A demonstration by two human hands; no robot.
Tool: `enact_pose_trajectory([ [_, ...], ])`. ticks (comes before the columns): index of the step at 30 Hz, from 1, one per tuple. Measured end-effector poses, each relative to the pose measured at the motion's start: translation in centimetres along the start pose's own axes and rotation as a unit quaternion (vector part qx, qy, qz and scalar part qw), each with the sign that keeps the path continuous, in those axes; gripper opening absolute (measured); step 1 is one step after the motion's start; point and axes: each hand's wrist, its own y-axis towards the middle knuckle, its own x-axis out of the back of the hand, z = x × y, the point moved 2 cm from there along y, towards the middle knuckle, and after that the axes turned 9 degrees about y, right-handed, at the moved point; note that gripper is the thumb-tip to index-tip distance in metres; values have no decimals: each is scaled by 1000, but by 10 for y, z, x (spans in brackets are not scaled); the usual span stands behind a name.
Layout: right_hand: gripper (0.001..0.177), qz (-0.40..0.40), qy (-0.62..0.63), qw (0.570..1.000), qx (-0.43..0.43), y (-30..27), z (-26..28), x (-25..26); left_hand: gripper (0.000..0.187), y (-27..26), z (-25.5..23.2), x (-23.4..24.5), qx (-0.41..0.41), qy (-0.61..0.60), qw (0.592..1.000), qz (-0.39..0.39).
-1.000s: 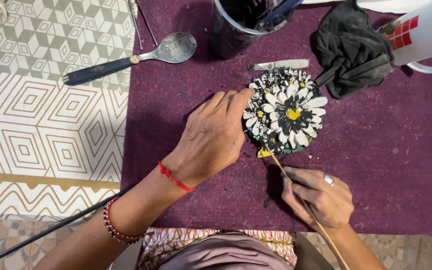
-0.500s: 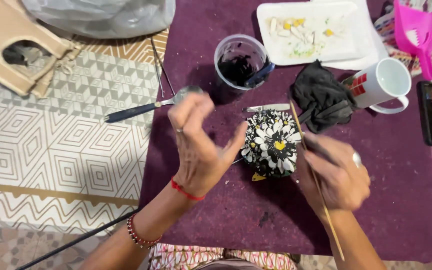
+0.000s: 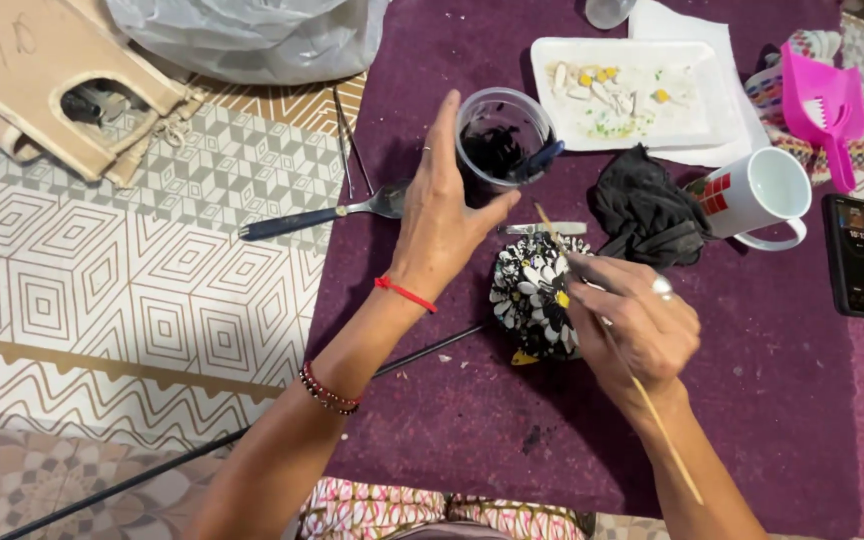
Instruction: Painting details on a flower-shaped craft object using a thin stick and black paint
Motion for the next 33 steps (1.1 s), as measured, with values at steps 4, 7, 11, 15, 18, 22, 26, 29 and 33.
enact_pose_trajectory([
  [4,19,-71,-37,997,-9,-13,-13,-1,106,-5,-3,-3,-7,35,999,-7],
  [7,24,-125,16,988,-83,4,-3,-8,115,-7,-12,-2,-58,68,996,-23],
  [11,21,-137,91,979,-121,-2,-14,-19,115,-10,-12,1,-43,107,991,-60],
  [15,20,-139,100,978,-117,29,-11,-18,110,-11,-16,0,-33,94,992,-74],
  [18,21,-163,140,968,-131,20,-17,-19,111,-14,-12,-2,-24,77,995,-58],
  [22,25,-185,153,956,-168,6,-20,-21,106,-11,-16,1,-19,80,994,-70],
  [26,25,-207,168,923,-276,-15,-16,-15,105,-12,-10,0,-22,93,993,-66],
  [29,25,-252,205,878,-353,-16,-12,-10,106,-13,-6,0,-31,106,992,-55],
  [33,22,-286,300,832,-368,-25,-16,-5,108,-14,-8,-3,-30,70,996,-44],
])
